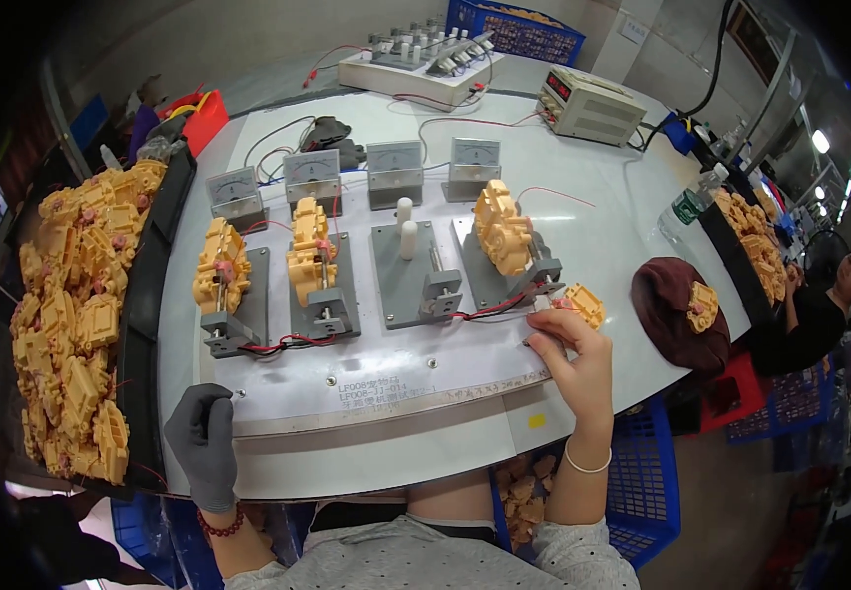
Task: The person assembles plastic toy components by hand at a factory workbench, then tests the assembled parts using a testing jig.
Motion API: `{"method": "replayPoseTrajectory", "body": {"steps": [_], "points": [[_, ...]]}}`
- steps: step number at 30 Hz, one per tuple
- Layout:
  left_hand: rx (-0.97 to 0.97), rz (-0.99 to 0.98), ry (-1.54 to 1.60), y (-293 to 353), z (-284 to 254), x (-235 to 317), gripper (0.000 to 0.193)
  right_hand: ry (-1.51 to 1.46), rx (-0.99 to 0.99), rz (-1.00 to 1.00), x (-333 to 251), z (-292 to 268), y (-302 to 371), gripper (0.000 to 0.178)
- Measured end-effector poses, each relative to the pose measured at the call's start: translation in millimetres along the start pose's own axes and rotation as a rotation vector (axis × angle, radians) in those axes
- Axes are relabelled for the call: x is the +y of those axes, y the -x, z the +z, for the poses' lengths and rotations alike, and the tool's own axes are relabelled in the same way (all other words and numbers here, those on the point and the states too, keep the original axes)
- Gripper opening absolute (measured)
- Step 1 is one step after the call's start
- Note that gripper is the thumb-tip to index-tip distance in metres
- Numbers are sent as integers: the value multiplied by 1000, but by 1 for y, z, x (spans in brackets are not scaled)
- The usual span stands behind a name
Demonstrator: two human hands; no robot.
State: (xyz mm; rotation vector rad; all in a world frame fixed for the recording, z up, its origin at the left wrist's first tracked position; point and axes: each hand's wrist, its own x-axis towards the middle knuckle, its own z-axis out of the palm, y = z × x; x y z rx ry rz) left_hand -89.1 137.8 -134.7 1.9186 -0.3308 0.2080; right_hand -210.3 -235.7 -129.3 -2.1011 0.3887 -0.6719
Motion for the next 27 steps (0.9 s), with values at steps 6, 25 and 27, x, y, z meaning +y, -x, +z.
{"method": "replayPoseTrajectory", "body": {"steps": [6, 25, 27], "points": [[3, 127, -206, 1, -8, -13, 9, 90, 55, -131, 4, 9, 6, 22], [136, 40, -136, 2, 8, -4, 23, 110, 241, -260, 14, 24, 16, 5], [116, 73, -177, 3, 8, -1, 24, 108, 244, -276, 14, 24, 16, 6]]}}
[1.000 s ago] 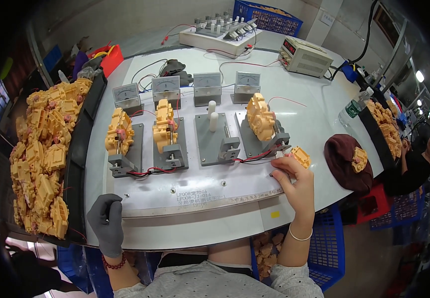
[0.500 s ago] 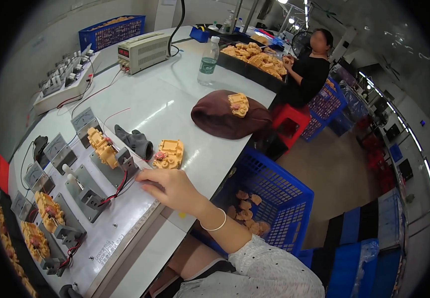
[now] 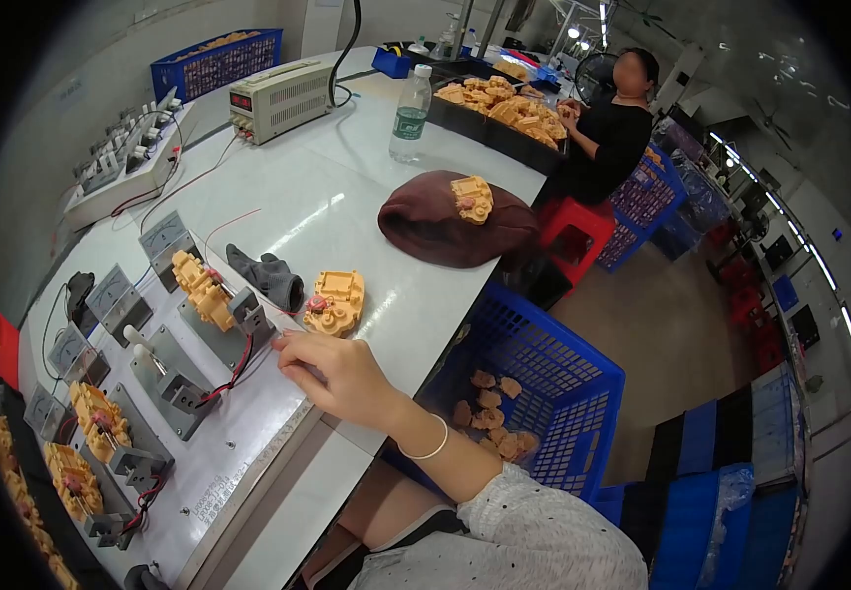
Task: The person assembles plastic toy components by hand at a factory workbench, then tests the assembled parts using a testing jig.
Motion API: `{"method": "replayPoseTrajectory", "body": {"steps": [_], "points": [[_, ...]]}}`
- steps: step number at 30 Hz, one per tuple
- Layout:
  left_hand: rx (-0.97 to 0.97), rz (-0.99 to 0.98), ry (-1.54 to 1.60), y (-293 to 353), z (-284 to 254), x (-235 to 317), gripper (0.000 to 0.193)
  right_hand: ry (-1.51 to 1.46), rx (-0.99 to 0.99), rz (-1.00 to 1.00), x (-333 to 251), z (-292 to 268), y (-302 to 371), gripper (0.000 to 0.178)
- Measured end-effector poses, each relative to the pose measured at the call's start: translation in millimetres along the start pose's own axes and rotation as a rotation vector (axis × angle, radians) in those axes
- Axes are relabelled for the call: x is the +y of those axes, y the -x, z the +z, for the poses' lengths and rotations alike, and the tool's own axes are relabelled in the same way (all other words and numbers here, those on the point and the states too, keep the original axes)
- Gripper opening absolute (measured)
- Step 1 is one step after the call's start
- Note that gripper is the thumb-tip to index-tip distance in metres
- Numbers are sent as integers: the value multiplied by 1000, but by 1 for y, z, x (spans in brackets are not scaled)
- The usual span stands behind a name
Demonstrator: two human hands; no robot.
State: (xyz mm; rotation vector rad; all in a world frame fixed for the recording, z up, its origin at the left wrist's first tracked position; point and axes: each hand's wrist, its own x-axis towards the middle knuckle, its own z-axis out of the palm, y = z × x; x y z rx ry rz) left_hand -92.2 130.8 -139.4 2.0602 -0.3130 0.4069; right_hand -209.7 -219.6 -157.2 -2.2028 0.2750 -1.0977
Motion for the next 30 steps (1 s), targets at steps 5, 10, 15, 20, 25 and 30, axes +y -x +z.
{"method": "replayPoseTrajectory", "body": {"steps": [5, 10, 15, 20, 25, 30], "points": [[-19, -14, -30, 1, -1, 2, 28, 10, -6, 34, -5, -4, 0, 11], [-38, -64, -43, 3, -2, 6, 29, 18, 7, 29, -2, -2, 1, 10], [0, -143, -28, 3, 0, 5, 27, 13, 10, 27, -3, -3, 0, 10], [10, -14, 16, 1, 2, 0, 24, 28, -66, 133, -6, -6, 0, 10], [8, 65, 23, 1, 2, 2, 23, 35, -62, 116, -4, -7, 0, 9], [32, 95, 8, 1, 5, -2, 23, 2, -21, 80, -2, -1, 2, 10]]}}
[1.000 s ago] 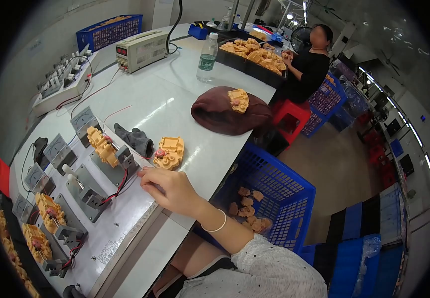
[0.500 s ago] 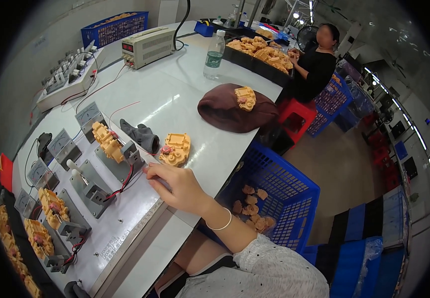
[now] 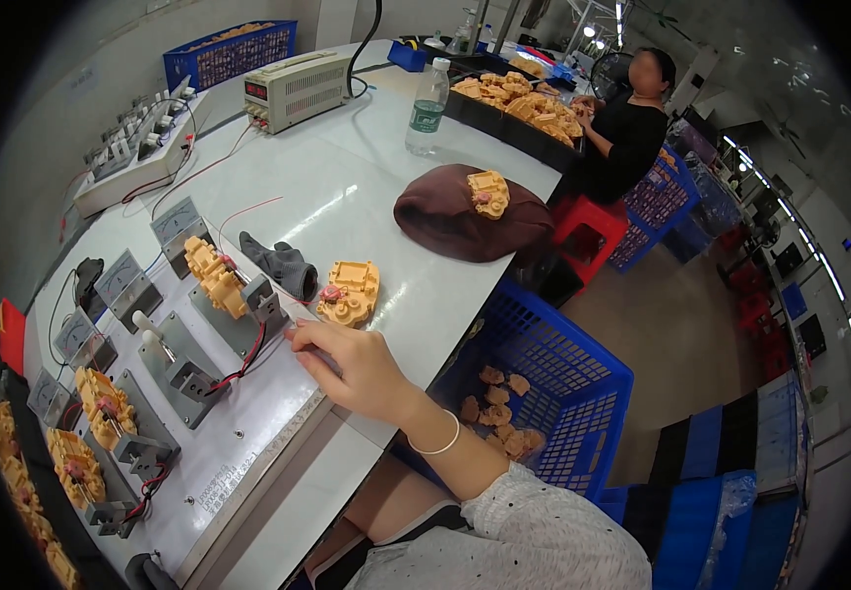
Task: The person assembles plastic toy components by hand at a factory workbench, then tests the assembled parts using a testing jig.
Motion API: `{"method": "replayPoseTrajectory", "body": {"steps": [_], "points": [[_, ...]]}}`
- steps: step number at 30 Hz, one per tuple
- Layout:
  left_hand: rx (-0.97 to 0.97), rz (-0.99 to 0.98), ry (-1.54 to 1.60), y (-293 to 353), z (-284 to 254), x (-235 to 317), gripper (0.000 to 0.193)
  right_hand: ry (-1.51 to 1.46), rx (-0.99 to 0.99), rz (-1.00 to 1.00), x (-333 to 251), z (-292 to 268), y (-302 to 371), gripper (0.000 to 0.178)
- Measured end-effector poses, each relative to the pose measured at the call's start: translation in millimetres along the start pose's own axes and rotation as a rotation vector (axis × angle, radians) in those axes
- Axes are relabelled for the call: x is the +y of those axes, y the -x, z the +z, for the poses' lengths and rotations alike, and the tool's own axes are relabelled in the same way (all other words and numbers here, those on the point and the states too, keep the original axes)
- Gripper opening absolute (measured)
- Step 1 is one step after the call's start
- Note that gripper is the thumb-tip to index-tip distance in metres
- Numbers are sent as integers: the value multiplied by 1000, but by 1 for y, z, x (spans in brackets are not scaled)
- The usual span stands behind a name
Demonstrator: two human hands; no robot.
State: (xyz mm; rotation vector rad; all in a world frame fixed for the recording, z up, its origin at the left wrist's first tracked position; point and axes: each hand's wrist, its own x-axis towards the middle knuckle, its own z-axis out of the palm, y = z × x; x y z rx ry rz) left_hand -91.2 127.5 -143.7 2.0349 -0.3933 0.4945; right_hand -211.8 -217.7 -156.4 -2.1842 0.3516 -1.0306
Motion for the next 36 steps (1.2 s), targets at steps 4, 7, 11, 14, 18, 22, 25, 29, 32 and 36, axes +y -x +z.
{"method": "replayPoseTrajectory", "body": {"steps": [4, 7, 11, 14, 18, 22, 25, 29, 32, 36], "points": [[21, -17, -7, 0, 1, 8, 24, -7, 4, -11, -1, -2, -1, 9], [-1, 41, -24, -1, 1, 12, 24, -5, 1, -5, -2, -3, 0, 8], [12, 18, -10, 0, 2, 10, 24, -9, 17, 2, -1, -1, -1, 9], [21, 11, 7, 0, 4, 9, 23, 21, 34, 81, -7, 1, -4, 11], [39, -1, -49, 1, 4, 14, 23, -8, 40, 60, -6, 0, -6, 12], [41, 48, -32, 1, 5, 10, 23, 3, 41, 50, -4, 0, -5, 12], [38, 64, -40, 2, 5, 12, 24, 2, 60, 53, -6, 1, -4, 11], [30, 69, -51, 1, 4, 14, 25, 38, 2, 83, -8, 0, -4, 8], [19, 63, -52, 1, 3, 13, 25, 18, 56, -104, 2, 1, -2, 5], [40, 85, -38, 2, 5, 14, 26, 17, 23, -34, 1, 2, 0, 6]]}}
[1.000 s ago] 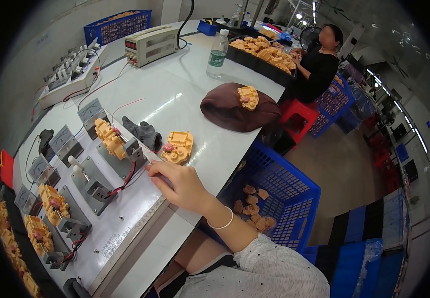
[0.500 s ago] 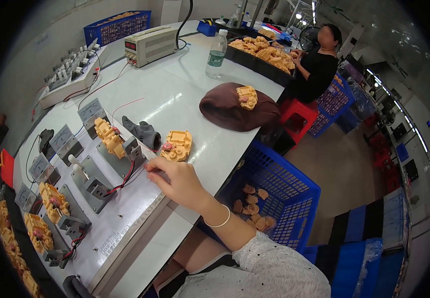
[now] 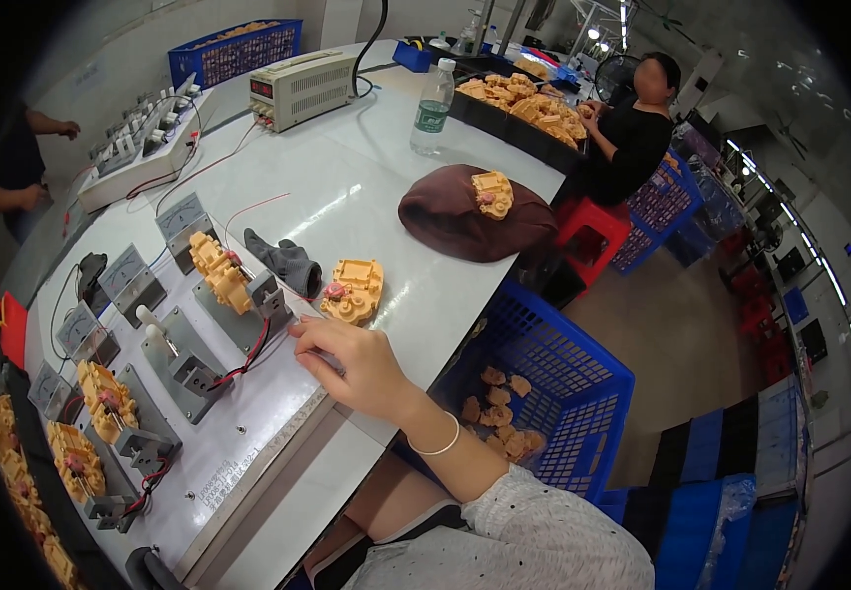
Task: The person assembles plastic toy components by hand at a factory workbench, then tests the assembled parts using a testing jig.
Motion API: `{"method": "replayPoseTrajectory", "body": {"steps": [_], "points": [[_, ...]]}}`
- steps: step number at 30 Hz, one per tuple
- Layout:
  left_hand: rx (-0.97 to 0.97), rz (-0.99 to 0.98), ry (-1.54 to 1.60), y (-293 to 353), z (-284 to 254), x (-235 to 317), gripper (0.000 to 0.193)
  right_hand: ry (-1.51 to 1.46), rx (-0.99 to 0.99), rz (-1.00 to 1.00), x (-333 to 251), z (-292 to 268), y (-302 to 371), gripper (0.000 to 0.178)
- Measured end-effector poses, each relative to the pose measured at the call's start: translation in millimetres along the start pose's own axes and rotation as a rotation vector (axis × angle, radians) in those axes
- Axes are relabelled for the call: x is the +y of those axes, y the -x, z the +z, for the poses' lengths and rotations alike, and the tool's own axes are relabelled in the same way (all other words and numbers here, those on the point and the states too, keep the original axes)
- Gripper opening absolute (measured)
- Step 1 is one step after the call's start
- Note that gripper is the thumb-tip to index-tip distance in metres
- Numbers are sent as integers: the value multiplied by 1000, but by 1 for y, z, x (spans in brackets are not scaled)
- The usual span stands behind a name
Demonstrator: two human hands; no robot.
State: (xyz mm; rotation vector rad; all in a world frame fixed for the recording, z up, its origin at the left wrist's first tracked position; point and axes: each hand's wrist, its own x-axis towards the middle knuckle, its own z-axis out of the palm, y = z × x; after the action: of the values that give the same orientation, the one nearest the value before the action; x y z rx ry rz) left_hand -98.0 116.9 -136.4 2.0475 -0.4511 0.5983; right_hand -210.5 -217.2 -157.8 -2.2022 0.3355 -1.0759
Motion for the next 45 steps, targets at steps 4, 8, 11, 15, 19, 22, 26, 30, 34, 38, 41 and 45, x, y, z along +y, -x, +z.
{"method": "replayPoseTrajectory", "body": {"steps": [4, 8, 11, 15, 19, 22, 26, 30, 34, 38, 41, 45], "points": [[-18, 0, -18, 0, 0, -1, 26, -6, 41, -43, 4, 3, 1, 7], [-18, -1, -71, 0, 0, 2, 25, -12, 34, -11, -2, -1, 0, 11], [-15, -3, -25, 1, 0, 2, 25, -30, 6, 44, -4, -3, 0, 13], [1, -54, -3, 2, 1, 3, 24, 37, -39, 163, -8, -3, -3, 15], [-16, -12, 24, 1, -1, 0, 24, -19, -25, 127, -5, -2, -2, 10], [17, -87, 15, 2, 0, -2, 24, -43, 22, 32, 1, 0, 0, 7], [-15, -3, -16, 2, 1, 0, 25, -48, 93, 30, 2, 2, 2, 5], [12, -21, 0, 2, 2, 3, 25, -30, 49, 144, -6, 2, -3, 4], [21, 4, 10, 0, 1, -9, 24, -58, 52, 96, -2, 5, -3, 5], [-116, 10, -72, 4, -6, -34, 13, -7, 117, -7, -3, 9, -1, 5], [-131, -28, -50, 4, 1, -15, 10, 1, 116, 61, -1, 1, 2, 5], [-94, -68, -4, 2, 1, -17, 7, -22, 76, 124, -9, 6, -5, 5]]}}
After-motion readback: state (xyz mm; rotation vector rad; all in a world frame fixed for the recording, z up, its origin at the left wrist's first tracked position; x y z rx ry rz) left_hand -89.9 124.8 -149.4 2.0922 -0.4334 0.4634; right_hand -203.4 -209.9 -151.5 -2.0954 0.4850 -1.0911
